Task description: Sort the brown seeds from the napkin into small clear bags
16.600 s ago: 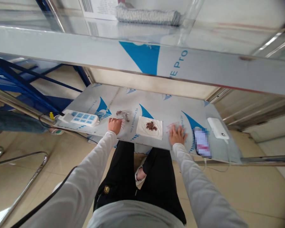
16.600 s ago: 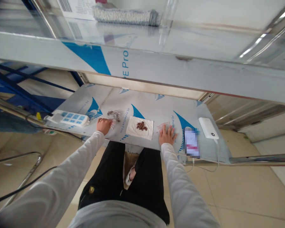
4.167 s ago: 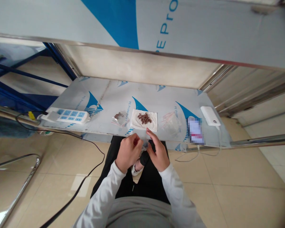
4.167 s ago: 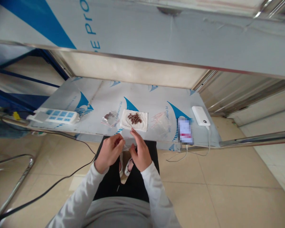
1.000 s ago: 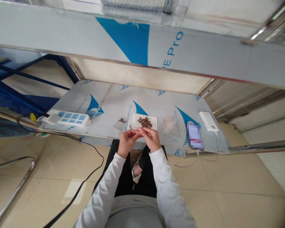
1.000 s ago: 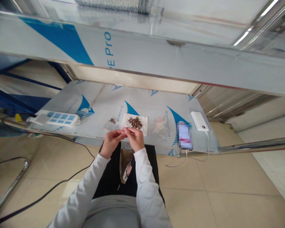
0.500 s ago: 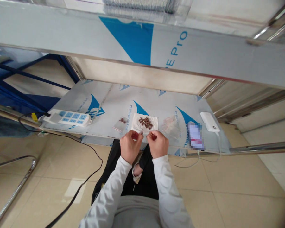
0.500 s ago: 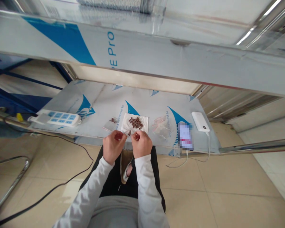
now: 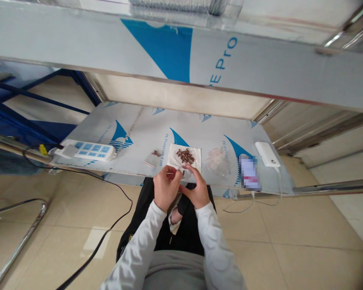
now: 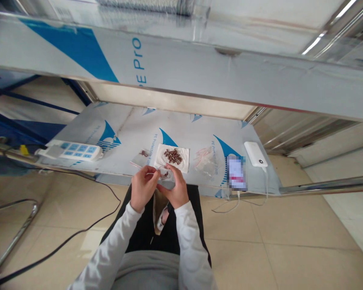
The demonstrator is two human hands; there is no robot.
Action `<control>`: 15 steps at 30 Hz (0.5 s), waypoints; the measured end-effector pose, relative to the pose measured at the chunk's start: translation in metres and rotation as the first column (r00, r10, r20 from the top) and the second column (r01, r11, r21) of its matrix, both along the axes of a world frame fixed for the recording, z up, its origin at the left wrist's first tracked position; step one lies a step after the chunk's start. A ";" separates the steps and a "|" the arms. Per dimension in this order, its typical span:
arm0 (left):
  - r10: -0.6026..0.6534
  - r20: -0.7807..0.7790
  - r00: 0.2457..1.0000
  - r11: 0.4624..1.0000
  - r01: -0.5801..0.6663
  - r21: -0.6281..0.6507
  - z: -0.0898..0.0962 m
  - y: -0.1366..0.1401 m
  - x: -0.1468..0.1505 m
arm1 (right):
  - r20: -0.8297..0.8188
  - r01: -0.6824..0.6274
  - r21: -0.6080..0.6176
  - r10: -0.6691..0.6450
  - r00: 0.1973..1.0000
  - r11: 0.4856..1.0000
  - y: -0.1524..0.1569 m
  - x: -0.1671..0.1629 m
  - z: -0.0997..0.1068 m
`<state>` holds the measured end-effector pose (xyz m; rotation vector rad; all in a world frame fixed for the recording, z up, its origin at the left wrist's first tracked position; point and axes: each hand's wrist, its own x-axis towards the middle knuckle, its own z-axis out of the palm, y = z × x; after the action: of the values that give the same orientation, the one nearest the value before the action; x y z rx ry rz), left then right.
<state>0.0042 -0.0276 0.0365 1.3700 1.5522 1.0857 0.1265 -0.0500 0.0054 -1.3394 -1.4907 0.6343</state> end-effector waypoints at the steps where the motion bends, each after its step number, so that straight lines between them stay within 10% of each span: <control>1: -0.015 0.012 1.000 1.000 0.015 0.005 0.000 -0.001 0.001 | -0.017 0.024 0.010 -0.024 1.000 1.000 0.001 -0.002 -0.003; 7: -0.022 0.020 1.000 0.999 0.021 0.043 0.001 0.001 -0.006 | -0.128 0.154 0.017 -0.151 0.980 0.988 0.023 0.009 -0.020; 11: 0.032 -0.029 0.999 0.999 -0.031 0.022 -0.013 0.008 -0.023 | 0.213 0.156 -0.021 -0.148 0.966 0.988 0.066 0.040 -0.021; 15: 0.024 -0.228 0.973 0.999 -0.018 0.031 -0.045 0.013 -0.037 | 0.821 0.078 -0.229 0.149 0.551 0.970 0.113 0.062 -0.012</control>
<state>-0.0332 -0.0147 -0.0080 1.5458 1.7239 0.9940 0.1885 0.0626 -0.0065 -1.9666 -2.2620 0.1533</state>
